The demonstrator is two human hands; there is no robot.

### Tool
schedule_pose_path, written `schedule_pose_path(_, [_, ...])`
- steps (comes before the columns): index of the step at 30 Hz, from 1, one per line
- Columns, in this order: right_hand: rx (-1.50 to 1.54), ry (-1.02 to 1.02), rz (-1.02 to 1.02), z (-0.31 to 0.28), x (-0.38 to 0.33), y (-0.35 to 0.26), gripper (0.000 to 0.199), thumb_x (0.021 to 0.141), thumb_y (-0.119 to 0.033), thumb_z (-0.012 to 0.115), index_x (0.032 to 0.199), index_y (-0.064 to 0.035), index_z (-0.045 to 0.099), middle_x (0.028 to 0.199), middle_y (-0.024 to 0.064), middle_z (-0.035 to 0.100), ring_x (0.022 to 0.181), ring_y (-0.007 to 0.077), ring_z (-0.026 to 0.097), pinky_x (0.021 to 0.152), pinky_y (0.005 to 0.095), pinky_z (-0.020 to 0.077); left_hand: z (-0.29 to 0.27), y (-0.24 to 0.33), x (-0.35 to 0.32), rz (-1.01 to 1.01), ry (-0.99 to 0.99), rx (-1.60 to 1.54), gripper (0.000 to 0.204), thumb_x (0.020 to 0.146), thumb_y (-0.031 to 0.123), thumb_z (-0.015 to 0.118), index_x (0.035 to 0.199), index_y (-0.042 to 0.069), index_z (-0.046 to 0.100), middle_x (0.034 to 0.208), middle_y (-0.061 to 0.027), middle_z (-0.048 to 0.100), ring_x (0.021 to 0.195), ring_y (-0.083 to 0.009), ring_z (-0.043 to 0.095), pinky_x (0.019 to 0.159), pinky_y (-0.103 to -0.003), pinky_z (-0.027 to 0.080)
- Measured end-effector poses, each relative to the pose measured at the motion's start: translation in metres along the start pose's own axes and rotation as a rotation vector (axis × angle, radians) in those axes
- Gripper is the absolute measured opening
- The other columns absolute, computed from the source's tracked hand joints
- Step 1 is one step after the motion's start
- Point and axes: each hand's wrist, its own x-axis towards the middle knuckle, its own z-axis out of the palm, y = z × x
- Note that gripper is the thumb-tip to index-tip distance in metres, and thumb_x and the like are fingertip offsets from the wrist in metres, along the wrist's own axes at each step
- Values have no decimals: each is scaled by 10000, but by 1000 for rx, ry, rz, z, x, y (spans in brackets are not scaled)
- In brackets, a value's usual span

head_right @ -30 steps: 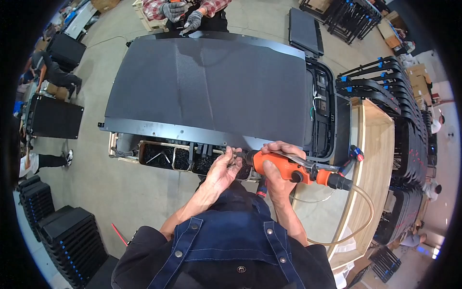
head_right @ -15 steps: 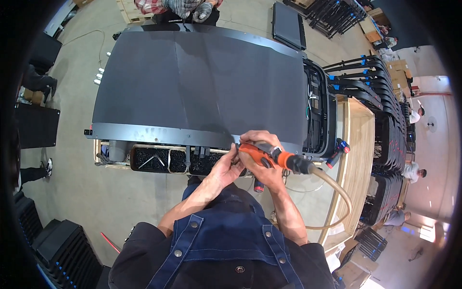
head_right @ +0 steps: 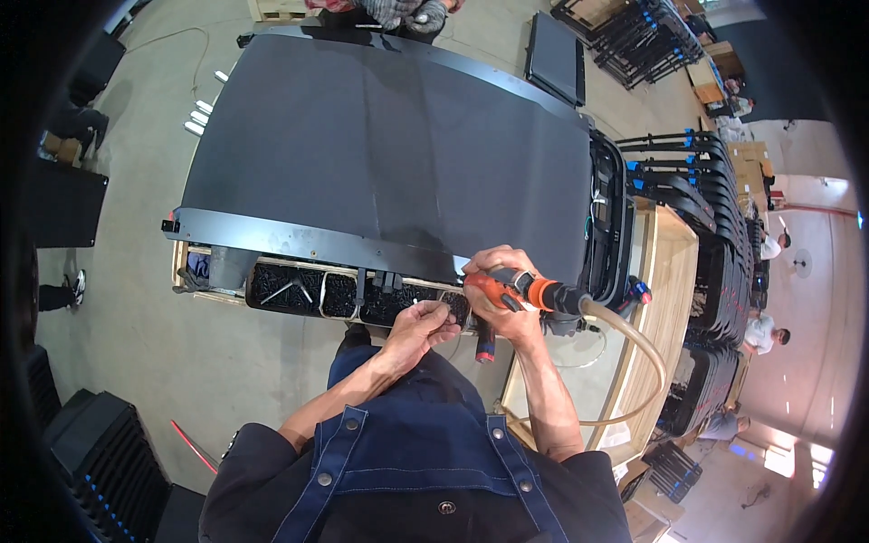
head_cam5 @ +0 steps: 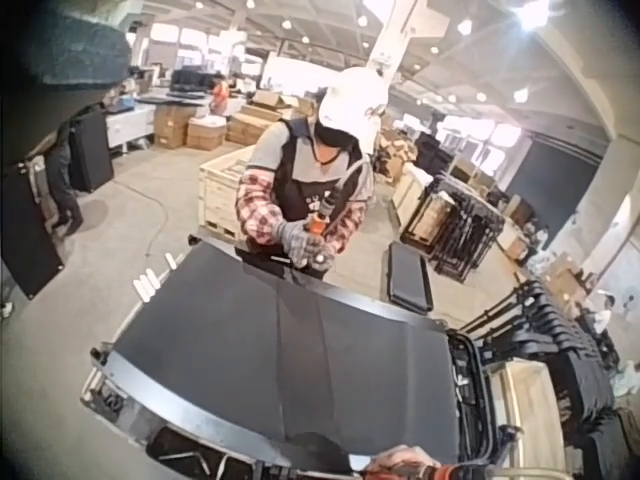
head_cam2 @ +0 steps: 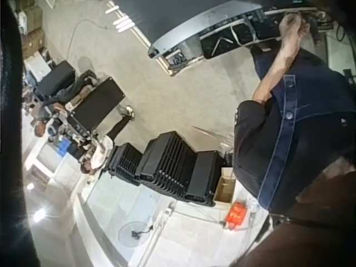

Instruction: Assembling the frame, belt, and trim components of a motorized treadmill in an industrial workshop.

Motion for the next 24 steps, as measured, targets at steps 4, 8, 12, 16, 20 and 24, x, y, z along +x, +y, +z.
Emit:
schedule_pose_path(4, [33,49,19,4,-3,7,417,727,151,738,1036,-40,534,938,129,665,890,260,699,850,413,593,-3,6,-7,84,52,99,235,1022,140,616,1208,-3,594,1054,-87,681,885,-148,674,793,-276,576])
schedule_pose_path(8, [-27,11,23,3,-2,2,462,715,135,733,1105,-44,560,1064,137,688,967,241,699,861,376,579,-4,11,-22,241,57,171,256,1015,88,599,1248,-14,565,1046,-95,683,812,-119,623,736,-260,527])
schedule_pose_path(12, [248,107,265,-7,4,-22,477,756,102,730,1188,-14,565,1196,182,676,1082,279,690,929,408,569,-9,25,-35,252,36,88,299,980,114,682,1243,0,597,1004,-73,697,793,-100,608,698,-242,508])
schedule_pose_path(16, [653,187,151,-11,-8,-34,521,768,50,693,1245,-58,513,1184,154,633,1062,290,665,988,480,522,-17,21,-41,241,-17,-95,250,974,141,692,1179,4,652,937,-46,671,794,-102,600,690,-240,503])
schedule_pose_path(20, [859,226,153,-8,-17,-36,495,793,-75,742,1246,-110,545,1164,99,636,1023,267,653,1009,520,490,-15,20,-47,270,-77,-148,240,966,139,695,1171,18,663,929,-50,668,824,-130,602,706,-256,500])
schedule_pose_path(24, [937,252,184,-3,-24,-27,486,808,-85,737,1251,-117,539,1159,95,625,1023,255,647,1018,514,486,-17,19,-53,299,-97,-133,256,965,143,698,1182,12,660,976,-69,698,839,-126,639,724,-261,536])
